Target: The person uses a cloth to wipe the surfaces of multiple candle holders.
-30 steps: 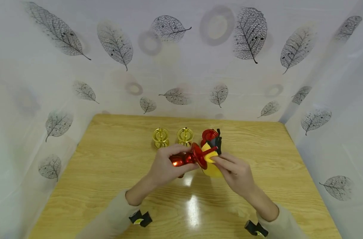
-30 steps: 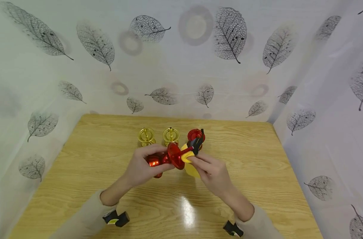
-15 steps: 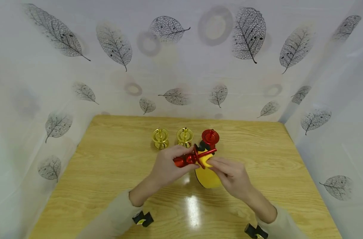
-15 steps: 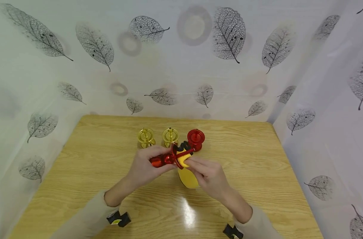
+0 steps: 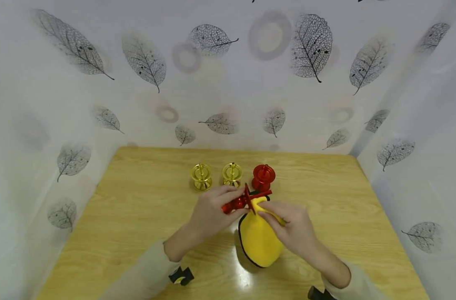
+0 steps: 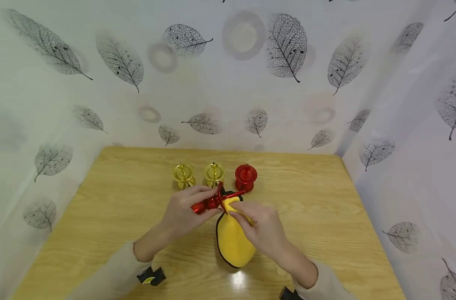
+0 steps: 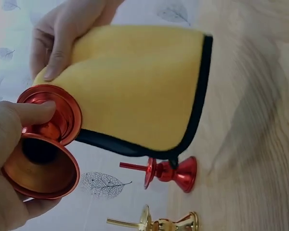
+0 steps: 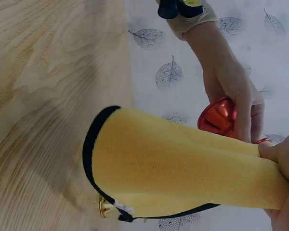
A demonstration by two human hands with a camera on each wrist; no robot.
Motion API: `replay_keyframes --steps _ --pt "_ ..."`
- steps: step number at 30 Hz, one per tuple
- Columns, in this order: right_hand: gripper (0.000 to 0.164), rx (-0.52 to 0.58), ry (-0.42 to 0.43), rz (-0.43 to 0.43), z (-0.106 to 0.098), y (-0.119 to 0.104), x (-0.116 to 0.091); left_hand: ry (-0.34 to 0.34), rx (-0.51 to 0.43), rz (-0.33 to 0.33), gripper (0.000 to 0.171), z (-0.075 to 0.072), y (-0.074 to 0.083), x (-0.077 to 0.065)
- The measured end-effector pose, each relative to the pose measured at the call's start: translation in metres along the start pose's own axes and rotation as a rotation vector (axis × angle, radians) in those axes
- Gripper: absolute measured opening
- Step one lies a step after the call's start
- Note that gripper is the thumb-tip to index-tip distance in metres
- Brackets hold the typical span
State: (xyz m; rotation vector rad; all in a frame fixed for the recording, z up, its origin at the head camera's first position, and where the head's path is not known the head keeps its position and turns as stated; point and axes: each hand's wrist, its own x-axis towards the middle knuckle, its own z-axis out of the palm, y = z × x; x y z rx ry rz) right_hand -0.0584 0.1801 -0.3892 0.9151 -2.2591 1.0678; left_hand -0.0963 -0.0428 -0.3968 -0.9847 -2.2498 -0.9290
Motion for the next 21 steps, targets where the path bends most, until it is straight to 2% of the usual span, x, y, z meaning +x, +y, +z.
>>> replay_keyframes --steps 3,7,10,12,14,17,21 --pt "0.018 -0.023 0.029 -0.151 0.003 0.008 -0.001 -0.025 -0.215 -0.122 0.044 -0.002 -0.001 -0.001" --pt "0.023 -0.042 0.055 -0.287 0.006 0.022 -0.003 -0.119 -0.501 -0.349 0.042 -0.008 -0.001 0.000" --pt "0.022 -0.038 0.072 -0.332 0.009 0.031 -0.005 -0.198 -0.624 -0.509 0.042 -0.012 0.000 0.001" --pt "0.022 -0.020 0.080 -0.332 0.010 0.034 -0.005 -0.226 -0.659 -0.565 0.043 -0.013 0.000 0.001" --pt "0.020 0.004 0.088 -0.314 0.012 0.034 -0.005 -0.222 -0.658 -0.558 0.043 -0.012 0.000 0.001" --pt "0.014 0.072 0.077 -0.236 0.012 0.027 -0.005 -0.175 -0.556 -0.463 0.044 -0.009 0.000 -0.001" --pt "0.021 0.179 0.012 0.020 0.008 0.014 -0.003 -0.097 -0.230 -0.257 0.043 -0.004 0.000 -0.003"
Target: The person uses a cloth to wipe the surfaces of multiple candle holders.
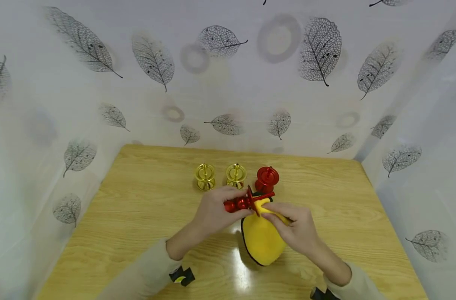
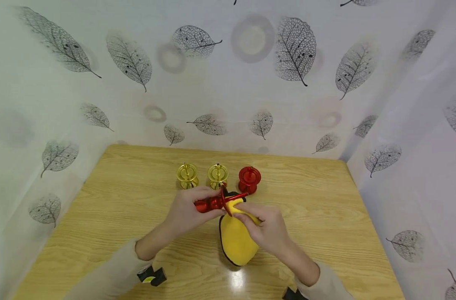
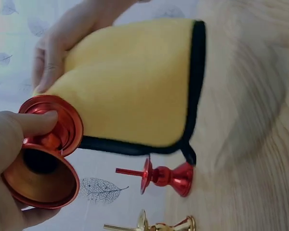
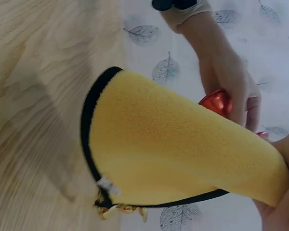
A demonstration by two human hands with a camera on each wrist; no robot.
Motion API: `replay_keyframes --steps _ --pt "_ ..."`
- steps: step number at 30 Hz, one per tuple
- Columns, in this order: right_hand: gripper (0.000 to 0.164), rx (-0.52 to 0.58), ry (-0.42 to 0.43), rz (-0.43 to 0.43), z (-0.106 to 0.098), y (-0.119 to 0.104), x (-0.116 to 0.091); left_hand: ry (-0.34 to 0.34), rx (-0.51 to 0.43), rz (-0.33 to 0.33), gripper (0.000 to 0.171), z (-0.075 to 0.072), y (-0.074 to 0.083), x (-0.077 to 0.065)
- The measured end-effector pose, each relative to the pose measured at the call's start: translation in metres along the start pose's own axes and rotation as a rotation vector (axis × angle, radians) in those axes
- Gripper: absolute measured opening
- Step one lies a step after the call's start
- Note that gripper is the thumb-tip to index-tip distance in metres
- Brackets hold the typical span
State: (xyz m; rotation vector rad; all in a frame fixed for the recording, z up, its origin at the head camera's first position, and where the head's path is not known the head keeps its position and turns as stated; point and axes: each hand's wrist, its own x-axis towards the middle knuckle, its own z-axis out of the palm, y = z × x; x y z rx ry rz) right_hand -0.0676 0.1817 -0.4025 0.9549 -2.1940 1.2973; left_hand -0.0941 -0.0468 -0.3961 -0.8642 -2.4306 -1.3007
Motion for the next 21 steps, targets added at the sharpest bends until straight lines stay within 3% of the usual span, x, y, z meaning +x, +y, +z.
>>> replay_keyframes --steps 3,6,7,9,13,15,18,19,21 --pt "0.019 0.038 -0.030 0.230 -0.005 -0.010 0.004 0.058 0.234 0.151 0.043 0.004 0.000 0.000" --pt "0.017 0.040 -0.049 0.306 -0.008 -0.017 0.007 0.089 0.313 0.233 0.042 0.007 0.000 -0.001" --pt "0.017 0.033 -0.046 0.285 -0.009 -0.018 0.007 0.089 0.296 0.236 0.041 0.007 0.000 -0.001" --pt "0.020 0.013 -0.044 0.174 -0.009 -0.016 0.005 0.071 0.175 0.195 0.041 0.006 -0.001 -0.003" --pt "0.015 -0.037 0.001 -0.141 -0.006 -0.001 -0.002 -0.010 -0.205 -0.023 0.043 0.001 -0.001 -0.005" --pt "0.013 -0.041 0.024 -0.250 -0.005 0.008 -0.005 -0.062 -0.353 -0.146 0.043 -0.003 0.002 -0.005" --pt "0.019 -0.051 0.062 -0.343 -0.003 0.018 -0.008 -0.131 -0.456 -0.261 0.041 -0.005 0.004 -0.005" --pt "0.019 -0.052 0.070 -0.359 -0.003 0.021 -0.009 -0.142 -0.461 -0.265 0.041 -0.004 0.005 -0.005" --pt "0.017 -0.048 0.082 -0.373 -0.001 0.023 -0.011 -0.136 -0.404 -0.198 0.041 -0.003 0.004 -0.004"
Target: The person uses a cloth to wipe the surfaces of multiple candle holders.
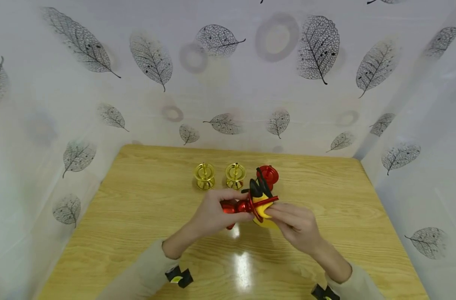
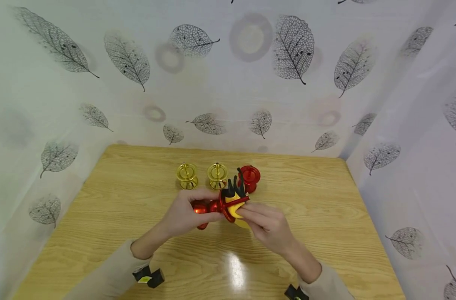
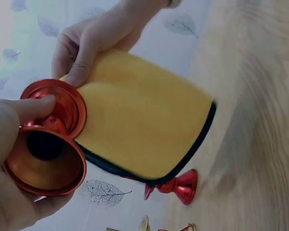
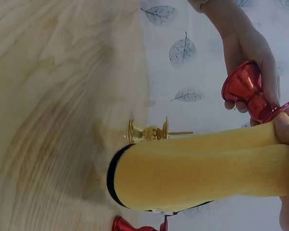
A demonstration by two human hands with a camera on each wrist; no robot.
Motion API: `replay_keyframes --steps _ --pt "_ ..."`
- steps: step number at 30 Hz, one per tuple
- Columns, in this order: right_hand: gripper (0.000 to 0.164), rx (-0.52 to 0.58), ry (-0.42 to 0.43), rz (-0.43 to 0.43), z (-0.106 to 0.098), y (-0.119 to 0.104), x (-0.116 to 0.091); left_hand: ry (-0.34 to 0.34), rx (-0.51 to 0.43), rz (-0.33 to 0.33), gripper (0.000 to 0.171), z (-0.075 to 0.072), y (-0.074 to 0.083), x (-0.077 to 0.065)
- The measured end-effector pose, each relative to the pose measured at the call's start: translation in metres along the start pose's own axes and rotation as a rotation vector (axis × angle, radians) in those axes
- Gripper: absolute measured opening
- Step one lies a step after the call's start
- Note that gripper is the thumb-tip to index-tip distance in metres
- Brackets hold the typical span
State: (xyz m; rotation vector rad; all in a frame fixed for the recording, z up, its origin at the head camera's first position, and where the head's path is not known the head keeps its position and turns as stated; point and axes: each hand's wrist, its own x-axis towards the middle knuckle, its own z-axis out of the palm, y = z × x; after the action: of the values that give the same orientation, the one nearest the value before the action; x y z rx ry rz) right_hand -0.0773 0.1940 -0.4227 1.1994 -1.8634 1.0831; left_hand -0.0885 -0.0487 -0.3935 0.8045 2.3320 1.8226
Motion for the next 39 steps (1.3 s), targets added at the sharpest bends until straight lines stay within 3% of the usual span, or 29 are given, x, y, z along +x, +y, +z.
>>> replay_keyframes --steps 2,4,10,13,16,19,23,26,29,31,35,39 --pt "0.014 0.014 0.000 0.031 0.002 -0.003 -0.001 0.027 0.108 0.102 0.042 0.002 -0.001 0.001" --pt "0.013 0.039 -0.010 0.126 0.003 -0.009 -0.002 0.064 0.283 0.227 0.041 0.004 -0.003 0.002" --pt "0.016 0.169 -0.036 0.683 0.001 -0.031 0.004 0.127 0.797 0.503 0.038 0.008 -0.007 0.003" --pt "0.014 0.221 -0.051 0.921 0.000 -0.035 0.011 0.131 0.946 0.609 0.037 0.008 -0.010 0.003" --pt "0.016 0.234 -0.073 1.010 -0.001 -0.036 0.016 0.136 0.952 0.640 0.038 0.008 -0.014 0.003" --pt "0.015 0.216 -0.074 0.901 0.000 -0.036 0.015 0.132 0.809 0.560 0.040 0.007 -0.017 0.002" --pt "0.023 0.081 -0.066 0.499 0.003 -0.031 0.008 0.114 0.452 0.364 0.042 0.004 -0.016 0.001" --pt "0.023 -0.012 -0.037 0.254 0.005 -0.024 0.003 0.083 0.191 0.192 0.042 0.002 -0.012 0.000" --pt "0.025 -0.033 -0.006 0.139 0.007 -0.019 0.001 0.056 0.041 0.012 0.041 0.001 -0.009 0.000" --pt "0.027 -0.051 0.010 0.083 0.009 -0.017 0.001 0.039 -0.015 -0.072 0.041 0.001 -0.007 0.000" --pt "0.022 -0.137 0.063 -0.024 0.012 -0.015 0.004 0.010 -0.044 -0.099 0.044 0.001 -0.005 0.003" --pt "0.020 -0.226 0.155 -0.049 0.010 -0.015 0.005 -0.040 -0.029 -0.010 0.054 0.002 -0.005 0.003"
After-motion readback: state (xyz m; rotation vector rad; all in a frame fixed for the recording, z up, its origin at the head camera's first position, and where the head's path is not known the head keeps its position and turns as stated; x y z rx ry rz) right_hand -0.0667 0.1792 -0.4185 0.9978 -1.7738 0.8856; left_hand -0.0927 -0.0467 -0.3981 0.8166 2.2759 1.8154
